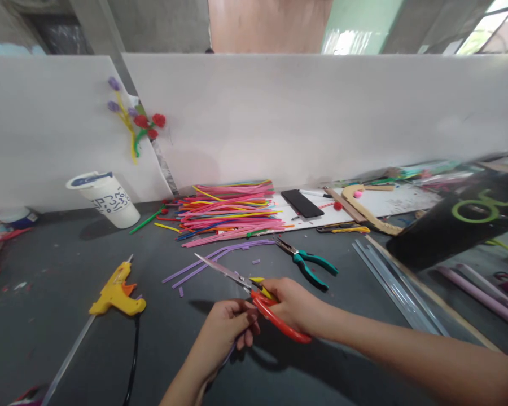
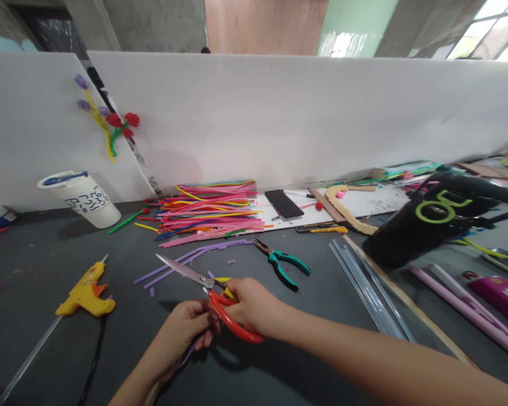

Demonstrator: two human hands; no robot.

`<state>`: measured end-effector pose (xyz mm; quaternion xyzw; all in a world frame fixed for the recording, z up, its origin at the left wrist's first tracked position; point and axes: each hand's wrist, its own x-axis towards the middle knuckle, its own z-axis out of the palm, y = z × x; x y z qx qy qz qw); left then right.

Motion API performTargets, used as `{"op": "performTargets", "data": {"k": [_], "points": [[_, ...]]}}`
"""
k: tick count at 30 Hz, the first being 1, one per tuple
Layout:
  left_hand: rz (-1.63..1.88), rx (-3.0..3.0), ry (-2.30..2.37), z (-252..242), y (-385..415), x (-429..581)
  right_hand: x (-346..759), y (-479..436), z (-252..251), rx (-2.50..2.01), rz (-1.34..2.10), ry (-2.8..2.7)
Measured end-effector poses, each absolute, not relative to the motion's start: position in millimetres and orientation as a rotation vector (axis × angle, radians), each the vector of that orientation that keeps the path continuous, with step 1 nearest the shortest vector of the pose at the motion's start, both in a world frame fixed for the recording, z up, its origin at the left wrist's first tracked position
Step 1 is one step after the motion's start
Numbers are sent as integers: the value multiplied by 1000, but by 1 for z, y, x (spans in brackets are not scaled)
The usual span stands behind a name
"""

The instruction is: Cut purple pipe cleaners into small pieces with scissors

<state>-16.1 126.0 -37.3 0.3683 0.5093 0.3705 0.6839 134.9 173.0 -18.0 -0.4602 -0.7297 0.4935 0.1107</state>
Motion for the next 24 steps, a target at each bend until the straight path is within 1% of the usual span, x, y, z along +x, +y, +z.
{"op": "performTargets", "data": {"k": [3, 10, 19, 24], "points": [[831, 822, 1149, -36, 127, -16, 135, 179, -16, -1373, 1496, -2142], [848, 792, 1213, -38, 129, -16, 134, 189, -9, -1485, 1483, -2136], [852, 823, 1261, -39, 128, -16, 127, 190, -11, -1463, 1538, -2127], [1000, 798, 1318, -39, 131, -23, 144, 189, 3, -1449, 1457, -2158]]}}
